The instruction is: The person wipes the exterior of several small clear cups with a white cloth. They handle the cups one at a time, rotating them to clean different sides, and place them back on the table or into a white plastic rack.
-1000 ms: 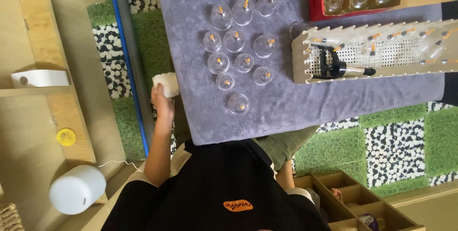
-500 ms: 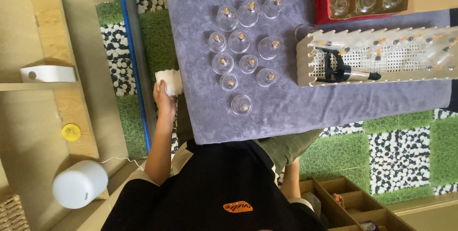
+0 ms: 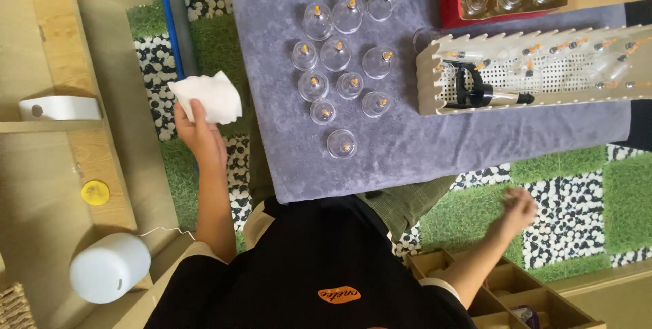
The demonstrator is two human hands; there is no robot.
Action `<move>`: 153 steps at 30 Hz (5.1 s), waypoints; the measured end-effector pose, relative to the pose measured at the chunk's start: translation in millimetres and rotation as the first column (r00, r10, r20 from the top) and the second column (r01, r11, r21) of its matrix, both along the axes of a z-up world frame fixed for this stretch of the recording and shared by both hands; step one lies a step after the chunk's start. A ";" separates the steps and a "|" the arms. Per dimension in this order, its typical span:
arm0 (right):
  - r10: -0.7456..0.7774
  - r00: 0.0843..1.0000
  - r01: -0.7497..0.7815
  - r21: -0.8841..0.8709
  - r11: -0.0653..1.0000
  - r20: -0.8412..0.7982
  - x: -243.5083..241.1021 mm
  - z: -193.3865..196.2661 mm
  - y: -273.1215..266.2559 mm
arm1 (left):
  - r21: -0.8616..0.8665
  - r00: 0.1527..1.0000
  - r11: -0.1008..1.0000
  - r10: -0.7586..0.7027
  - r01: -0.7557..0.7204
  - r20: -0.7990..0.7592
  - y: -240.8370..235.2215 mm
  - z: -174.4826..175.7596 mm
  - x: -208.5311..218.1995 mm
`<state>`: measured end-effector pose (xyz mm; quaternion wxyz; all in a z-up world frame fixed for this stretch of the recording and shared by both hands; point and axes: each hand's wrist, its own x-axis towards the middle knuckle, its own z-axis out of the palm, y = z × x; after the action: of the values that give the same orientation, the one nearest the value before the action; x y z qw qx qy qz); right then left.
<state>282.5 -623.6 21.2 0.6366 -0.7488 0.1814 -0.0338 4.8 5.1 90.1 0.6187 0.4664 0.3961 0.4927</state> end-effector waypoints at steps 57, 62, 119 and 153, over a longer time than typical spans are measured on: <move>0.828 0.433 -0.565 0.823 -0.058 0.356 -19.8 44.7 252.9 | 0.605 0.237 0.194 -0.972 0.773 0.009 -141.6 169.5 48.2; 0.851 0.446 -0.556 0.831 0.021 0.277 -21.0 43.8 252.1 | 0.576 -0.186 -0.219 -0.976 0.788 -0.116 -182.8 159.3 32.4; 0.868 0.410 -0.540 0.842 -0.017 0.281 -22.8 52.6 255.2 | 0.474 -0.026 -0.346 -0.828 0.810 -0.560 -122.5 180.6 4.0; 0.838 0.447 -0.555 0.831 -0.014 0.313 -23.9 55.3 262.0 | 0.687 0.579 0.076 -0.609 0.723 -0.542 -98.9 193.3 13.7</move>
<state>258.6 -361.7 76.6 0.8041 -0.2930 -0.1478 0.4957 18.4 -93.8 283.5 0.4190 0.8615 -0.1366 0.2520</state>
